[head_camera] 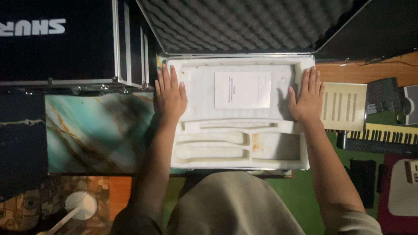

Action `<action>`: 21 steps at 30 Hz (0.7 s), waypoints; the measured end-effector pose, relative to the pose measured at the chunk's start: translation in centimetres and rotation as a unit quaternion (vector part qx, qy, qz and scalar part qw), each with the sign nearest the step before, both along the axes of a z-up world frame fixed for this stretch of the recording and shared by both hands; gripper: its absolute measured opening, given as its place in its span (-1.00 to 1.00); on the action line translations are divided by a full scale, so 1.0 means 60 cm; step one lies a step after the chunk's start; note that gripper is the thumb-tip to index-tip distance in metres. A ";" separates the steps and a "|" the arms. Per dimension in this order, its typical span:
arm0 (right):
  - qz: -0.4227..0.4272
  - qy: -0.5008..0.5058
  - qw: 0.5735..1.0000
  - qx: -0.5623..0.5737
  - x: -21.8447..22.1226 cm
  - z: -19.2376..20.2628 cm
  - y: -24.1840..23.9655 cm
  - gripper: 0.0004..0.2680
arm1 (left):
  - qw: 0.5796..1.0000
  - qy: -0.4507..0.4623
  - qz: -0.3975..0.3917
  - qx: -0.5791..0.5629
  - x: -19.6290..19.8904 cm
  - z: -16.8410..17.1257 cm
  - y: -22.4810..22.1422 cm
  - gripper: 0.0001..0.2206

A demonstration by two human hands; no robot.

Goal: The person places a styrofoam insert into a hard-shell case, then picks up and positions a wireless microphone and a receiver unit into the designated slots of the foam insert.

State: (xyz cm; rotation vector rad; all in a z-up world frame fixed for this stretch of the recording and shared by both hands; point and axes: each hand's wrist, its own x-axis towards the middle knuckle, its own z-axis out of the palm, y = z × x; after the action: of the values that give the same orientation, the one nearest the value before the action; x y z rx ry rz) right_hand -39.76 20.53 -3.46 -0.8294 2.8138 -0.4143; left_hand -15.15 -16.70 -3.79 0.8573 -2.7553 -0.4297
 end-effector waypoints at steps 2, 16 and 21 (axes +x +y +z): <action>-0.002 -0.004 1.000 -0.002 0.005 -0.004 0.009 -0.41 | 1.000 0.000 0.002 -0.004 0.008 -0.005 0.007 -0.39; 0.027 0.001 1.000 -0.002 0.197 0.000 0.134 -0.42 | 0.991 -0.121 -0.043 0.044 0.191 0.046 0.161 -0.32; 0.013 -0.007 1.000 0.009 0.193 0.004 0.125 -0.40 | 0.993 -0.099 -0.050 0.034 0.187 0.053 0.157 -0.33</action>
State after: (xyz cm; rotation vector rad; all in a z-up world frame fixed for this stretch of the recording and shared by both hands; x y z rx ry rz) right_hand -28.20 28.01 -3.21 -0.8562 2.7859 -0.3891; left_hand -3.93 -7.28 -0.60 0.8213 -2.9923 -0.4840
